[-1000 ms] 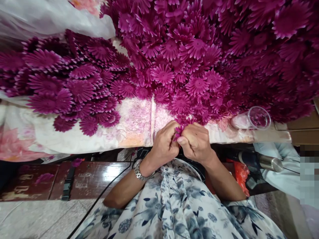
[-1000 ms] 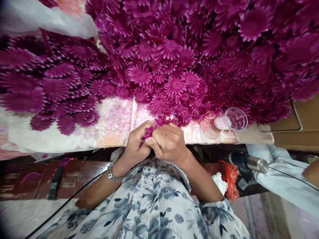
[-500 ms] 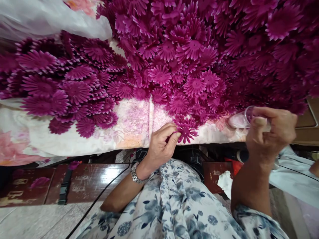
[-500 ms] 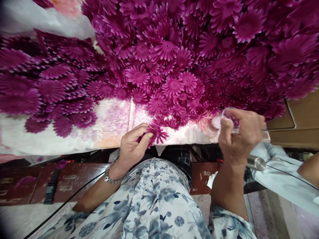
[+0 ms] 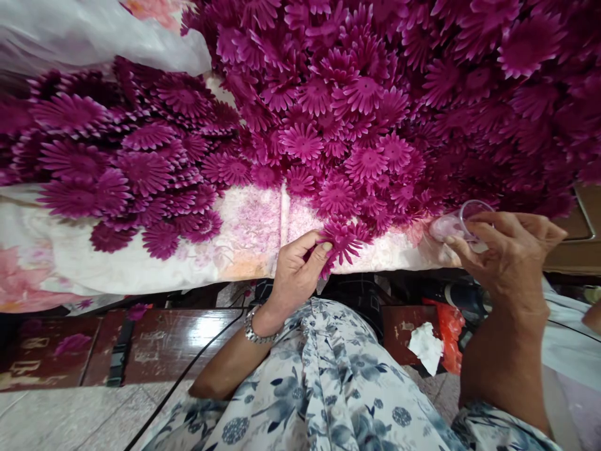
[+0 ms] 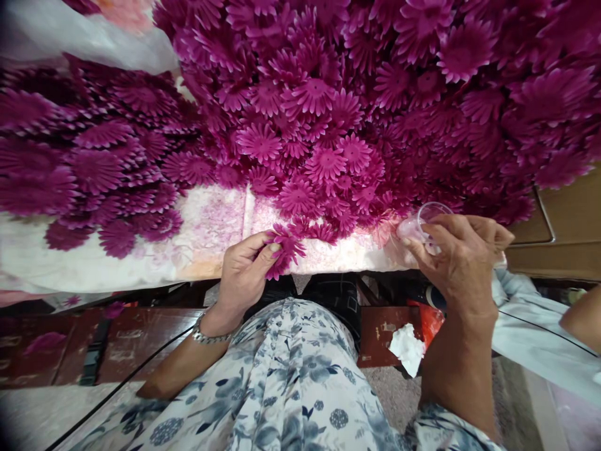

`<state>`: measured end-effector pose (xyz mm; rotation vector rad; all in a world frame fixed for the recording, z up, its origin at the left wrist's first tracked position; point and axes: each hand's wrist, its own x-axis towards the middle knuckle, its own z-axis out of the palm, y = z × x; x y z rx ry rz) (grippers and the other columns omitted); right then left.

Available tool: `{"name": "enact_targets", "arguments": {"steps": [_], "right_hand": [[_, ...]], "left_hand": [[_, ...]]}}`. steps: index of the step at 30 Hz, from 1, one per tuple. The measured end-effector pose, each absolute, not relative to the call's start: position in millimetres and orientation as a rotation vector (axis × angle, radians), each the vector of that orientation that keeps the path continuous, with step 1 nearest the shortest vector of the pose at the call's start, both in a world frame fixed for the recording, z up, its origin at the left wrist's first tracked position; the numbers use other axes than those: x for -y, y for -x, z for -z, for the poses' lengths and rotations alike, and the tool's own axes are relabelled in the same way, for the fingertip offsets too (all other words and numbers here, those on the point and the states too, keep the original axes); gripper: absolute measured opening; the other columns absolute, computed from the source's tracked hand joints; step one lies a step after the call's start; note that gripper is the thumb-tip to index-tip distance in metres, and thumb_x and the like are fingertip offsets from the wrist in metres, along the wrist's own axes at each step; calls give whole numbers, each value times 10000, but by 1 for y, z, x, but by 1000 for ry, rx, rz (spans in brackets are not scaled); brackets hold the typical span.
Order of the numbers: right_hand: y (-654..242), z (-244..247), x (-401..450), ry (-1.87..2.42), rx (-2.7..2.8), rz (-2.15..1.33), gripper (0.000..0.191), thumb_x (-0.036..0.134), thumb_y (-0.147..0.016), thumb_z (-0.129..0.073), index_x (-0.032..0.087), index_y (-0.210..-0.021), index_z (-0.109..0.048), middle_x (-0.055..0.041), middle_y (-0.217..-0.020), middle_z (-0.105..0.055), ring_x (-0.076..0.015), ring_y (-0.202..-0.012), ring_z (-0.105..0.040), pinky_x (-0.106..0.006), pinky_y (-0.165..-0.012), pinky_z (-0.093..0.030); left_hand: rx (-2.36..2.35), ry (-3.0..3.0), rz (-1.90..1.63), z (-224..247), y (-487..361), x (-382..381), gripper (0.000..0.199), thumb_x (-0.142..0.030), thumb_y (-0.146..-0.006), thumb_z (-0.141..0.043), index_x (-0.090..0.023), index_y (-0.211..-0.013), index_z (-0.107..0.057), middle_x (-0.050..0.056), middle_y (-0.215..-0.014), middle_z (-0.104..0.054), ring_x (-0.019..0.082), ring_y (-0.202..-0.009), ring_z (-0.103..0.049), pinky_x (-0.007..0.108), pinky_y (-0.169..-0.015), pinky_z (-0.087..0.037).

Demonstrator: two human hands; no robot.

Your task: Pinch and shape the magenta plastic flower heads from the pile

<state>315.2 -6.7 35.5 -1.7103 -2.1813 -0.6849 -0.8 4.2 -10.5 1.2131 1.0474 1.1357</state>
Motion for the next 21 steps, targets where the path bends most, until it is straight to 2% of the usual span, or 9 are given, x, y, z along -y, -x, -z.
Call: {"name": "enact_targets", "arguments": {"steps": [5,9,13,16,18,21], "right_hand": [[-311,-38,3,1874,2329,527,394,554,-811,-539,219,-606,-578,-56,-642,-616,-184,-698,-465,-335,-725,-326],[-308,-42,0,1903,2364,516,432,579,-837,-482,224,-631,-617,-30,-604,-584,-180,-675,-425,-363,-757,-292],[-317,-44,3,1765,2259,660,433,611,-832,-456,231,-726,-633,-38,-678,-630,-189,-722,-495,-371,-758,-318],[-326,-42,9,1757,1979,863,425,644,-764,-522,231,-727,-615,-57,-663,-629,-211,-696,-547,-392,-735,-352],[-322,-40,13,1814,1765,842,405,628,-724,-583,224,-687,-578,-64,-643,-610,-212,-654,-564,-377,-669,-390],[-292,-34,18,1837,1603,601,336,549,-737,-623,224,-683,-556,-66,-664,-615,-201,-626,-592,-353,-600,-438]], "left_hand": [[-1049,-1142,-1131,11,0,-3,257,-412,-830,-586,-172,-743,-617,-18,-632,-486,88,-537,-370,213,-481,-342],[-1042,-1159,-1126,11,0,-4,255,-406,-835,-581,-166,-767,-632,-12,-640,-505,90,-553,-388,211,-495,-345],[-1030,-1185,-1153,9,1,-5,216,-350,-848,-577,-168,-734,-604,-28,-618,-481,84,-554,-379,208,-513,-338],[-1044,-1248,-1159,7,2,-5,213,-332,-858,-561,-170,-722,-580,-27,-618,-469,88,-564,-384,214,-525,-344],[-1073,-1301,-1146,5,2,-5,219,-328,-866,-547,-168,-717,-565,-21,-630,-466,93,-574,-394,220,-531,-351],[-1099,-1404,-1140,2,2,-5,235,-310,-878,-522,-166,-694,-540,-14,-640,-463,98,-590,-419,225,-542,-361]]}}
